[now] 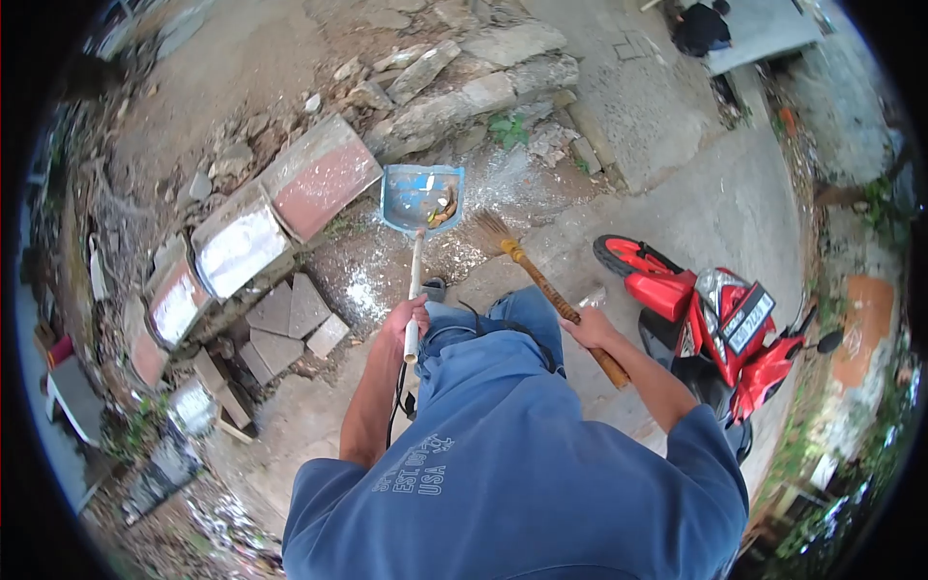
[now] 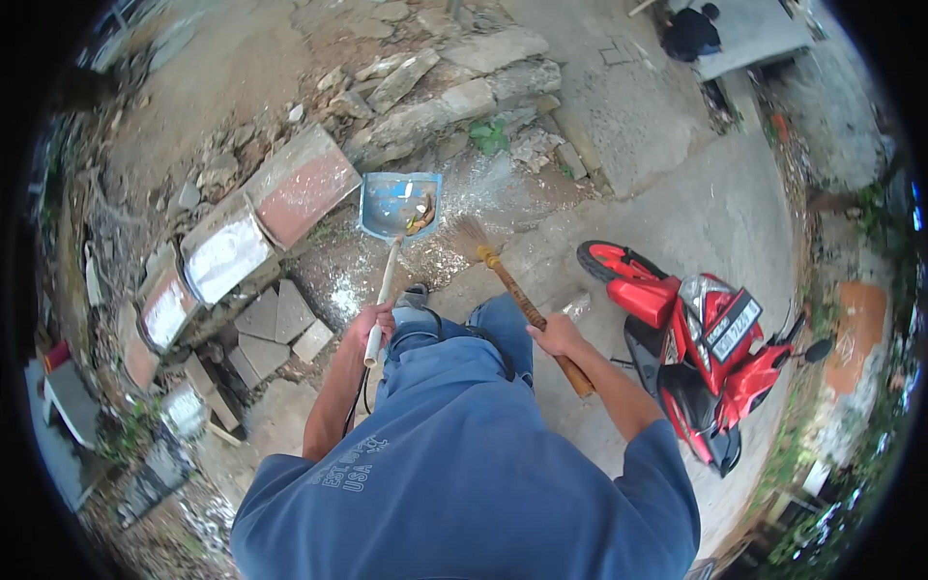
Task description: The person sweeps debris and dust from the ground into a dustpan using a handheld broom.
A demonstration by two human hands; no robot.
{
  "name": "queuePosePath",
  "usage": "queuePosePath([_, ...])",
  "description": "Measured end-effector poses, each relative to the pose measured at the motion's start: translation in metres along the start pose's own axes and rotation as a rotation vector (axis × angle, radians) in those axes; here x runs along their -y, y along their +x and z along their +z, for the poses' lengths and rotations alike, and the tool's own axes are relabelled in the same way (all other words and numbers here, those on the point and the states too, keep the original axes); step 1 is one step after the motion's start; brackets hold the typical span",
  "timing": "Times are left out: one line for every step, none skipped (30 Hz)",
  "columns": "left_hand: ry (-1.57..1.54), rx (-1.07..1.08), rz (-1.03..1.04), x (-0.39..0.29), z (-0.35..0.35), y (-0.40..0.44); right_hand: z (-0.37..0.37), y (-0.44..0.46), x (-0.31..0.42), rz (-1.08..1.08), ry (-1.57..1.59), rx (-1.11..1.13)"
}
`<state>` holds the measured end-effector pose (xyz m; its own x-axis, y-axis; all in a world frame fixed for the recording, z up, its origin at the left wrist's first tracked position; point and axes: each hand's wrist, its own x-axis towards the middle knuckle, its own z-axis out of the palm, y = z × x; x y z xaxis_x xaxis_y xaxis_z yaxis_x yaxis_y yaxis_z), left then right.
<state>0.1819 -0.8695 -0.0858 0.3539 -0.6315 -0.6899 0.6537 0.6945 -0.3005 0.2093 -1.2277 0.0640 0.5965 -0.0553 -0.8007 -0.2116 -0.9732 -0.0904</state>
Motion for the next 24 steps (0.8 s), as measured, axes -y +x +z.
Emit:
queuePosePath([-0.055,-0.028,0.02,0.004,0.001,0.003,-0.005,-0.004,-0.007,0.007,-0.056,-0.029])
queuePosePath([-0.078,-0.024,0.03,0.007,0.001,0.006,-0.005,0.001,-0.026,-0.003,-0.078,-0.02])
queuePosePath([-0.066,-0.024,0.023,0.01,0.002,0.009,-0.005,0.011,-0.047,-0.015,-0.296,-0.128])
queuePosePath([-0.055,-0.027,0.02,0.013,0.002,0.012,-0.012,0.018,-0.06,-0.035,-0.513,-0.237])
queuePosePath([-0.085,-0.026,0.039,0.017,0.002,0.014,-0.023,0.03,-0.072,-0.06,-0.536,-0.227])
queuePosePath([-0.044,-0.019,0.071,0.021,0.003,0.016,-0.035,0.041,-0.079,0.0,-0.515,-0.194])
queuePosePath([-0.003,-0.015,0.106,0.025,0.005,0.018,-0.05,0.051,-0.079,0.057,-0.496,-0.161])
queuePosePath([-0.035,-0.023,0.132,0.03,0.009,0.022,-0.064,0.062,-0.08,0.023,-0.518,-0.148])
queuePosePath([-0.037,-0.032,0.169,0.036,0.012,0.025,-0.075,0.069,-0.081,0.042,-0.476,-0.096])
queuePosePath([-0.038,-0.044,0.202,0.045,0.015,0.028,-0.085,0.078,-0.086,0.065,-0.435,-0.042])
queuePosePath([-0.067,-0.058,0.223,0.054,0.02,0.032,-0.096,0.09,-0.095,0.037,-0.454,-0.024])
queuePosePath([-0.099,-0.05,0.234,0.064,0.027,0.036,-0.108,0.101,-0.106,-0.003,-0.509,-0.018])
queuePosePath([-0.131,-0.038,0.25,0.072,0.036,0.041,-0.121,0.115,-0.115,-0.047,-0.565,-0.017])
queuePosePath([-0.162,-0.042,0.284,0.081,0.045,0.046,-0.131,0.136,-0.126,-0.085,-0.591,-0.012])
queuePosePath([-0.139,-0.057,0.302,0.095,0.052,0.051,-0.137,0.16,-0.137,-0.178,-0.608,-0.01])
queuePosePath([-0.131,-0.074,0.31,0.121,0.064,0.056,-0.151,0.17,-0.144,-0.265,-0.634,0.006])
queuePosePath([-0.174,-0.112,0.33,0.152,0.079,0.057,-0.165,0.184,-0.143,-0.27,-0.668,0.07])
queuePosePath([-0.194,-0.147,0.369,0.168,0.101,0.054,-0.175,0.21,-0.139,-0.317,-0.693,0.062])
queuePosePath([-0.251,-0.123,0.433,0.19,0.118,0.055,-0.174,0.225,-0.144,-0.42,-0.695,0.081])
queuePosePath([-0.306,-0.103,0.494,0.214,0.13,0.057,-0.171,0.237,-0.15,-0.519,-0.692,0.105])
queuePosePath([-0.356,-0.033,0.545,0.237,0.139,0.06,-0.169,0.247,-0.144,-0.551,-0.704,0.115])
queuePosePath([-0.405,-0.028,0.572,0.258,0.155,0.06,-0.166,0.252,-0.131,-0.586,-0.72,0.172])
queuePosePath([-0.465,0.007,0.61,0.277,0.17,0.059,-0.159,0.254,-0.116,-0.621,-0.73,0.225])
queuePosePath([-0.548,0.083,0.638,0.295,0.175,0.063,-0.149,0.255,-0.101,-0.65,-0.727,0.225])
